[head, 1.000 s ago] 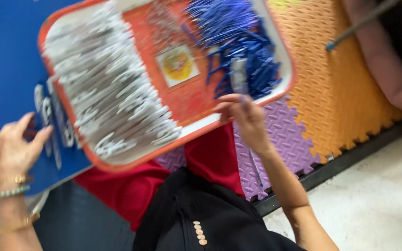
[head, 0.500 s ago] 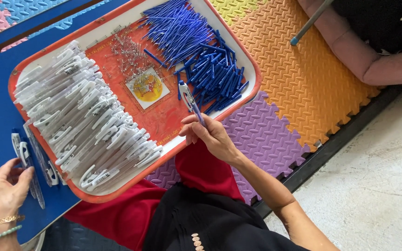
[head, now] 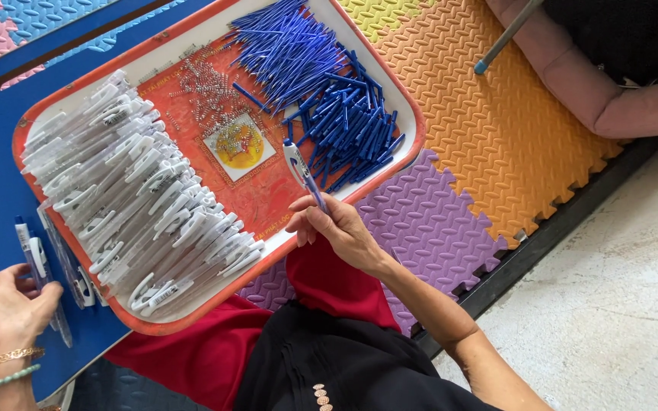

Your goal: The person assembles pens by inserting ink cartridges into pen barrels and attaching caps by hand, working over a tray of components.

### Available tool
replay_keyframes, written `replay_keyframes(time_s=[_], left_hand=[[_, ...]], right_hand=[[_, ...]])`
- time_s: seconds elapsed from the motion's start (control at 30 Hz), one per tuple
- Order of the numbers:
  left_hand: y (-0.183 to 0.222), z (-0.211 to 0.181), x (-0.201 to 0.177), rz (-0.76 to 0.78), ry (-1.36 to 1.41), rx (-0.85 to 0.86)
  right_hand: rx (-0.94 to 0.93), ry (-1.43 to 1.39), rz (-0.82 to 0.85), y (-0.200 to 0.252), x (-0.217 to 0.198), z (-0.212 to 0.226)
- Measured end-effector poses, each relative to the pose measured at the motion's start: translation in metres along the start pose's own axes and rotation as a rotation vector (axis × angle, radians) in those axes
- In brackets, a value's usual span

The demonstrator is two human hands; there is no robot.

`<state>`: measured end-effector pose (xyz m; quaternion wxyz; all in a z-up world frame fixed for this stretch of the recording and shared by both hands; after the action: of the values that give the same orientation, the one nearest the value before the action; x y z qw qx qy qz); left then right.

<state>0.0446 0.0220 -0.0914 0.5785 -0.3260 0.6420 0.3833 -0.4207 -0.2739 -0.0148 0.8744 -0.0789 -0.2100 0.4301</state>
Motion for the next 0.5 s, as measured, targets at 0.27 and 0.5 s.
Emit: replay_keyframes(time_s=[0.27, 0.5], left_hand=[[0.002, 0.008, -0.005, 0.035, 0.147, -0.018], [0.016, 0.007, -0.006, 0.132, 0.700, -0.016]], right_hand=[[0.006, -0.023, -0.015, 0.003, -0.005, -0.001], [-0.007, -0.029, -0.009, 0.003, -0.004, -0.002]])
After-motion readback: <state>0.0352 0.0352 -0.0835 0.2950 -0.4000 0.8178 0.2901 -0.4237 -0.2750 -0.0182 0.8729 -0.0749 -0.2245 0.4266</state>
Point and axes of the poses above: each hand's wrist, its own y-axis away from the middle knuckle, its own x-axis out of the palm, z = x × y, the point moved 9 cm from there along -y, towards the middle knuckle, and after that the axes turned 10 degrees about -x, right-handed, at the moved point
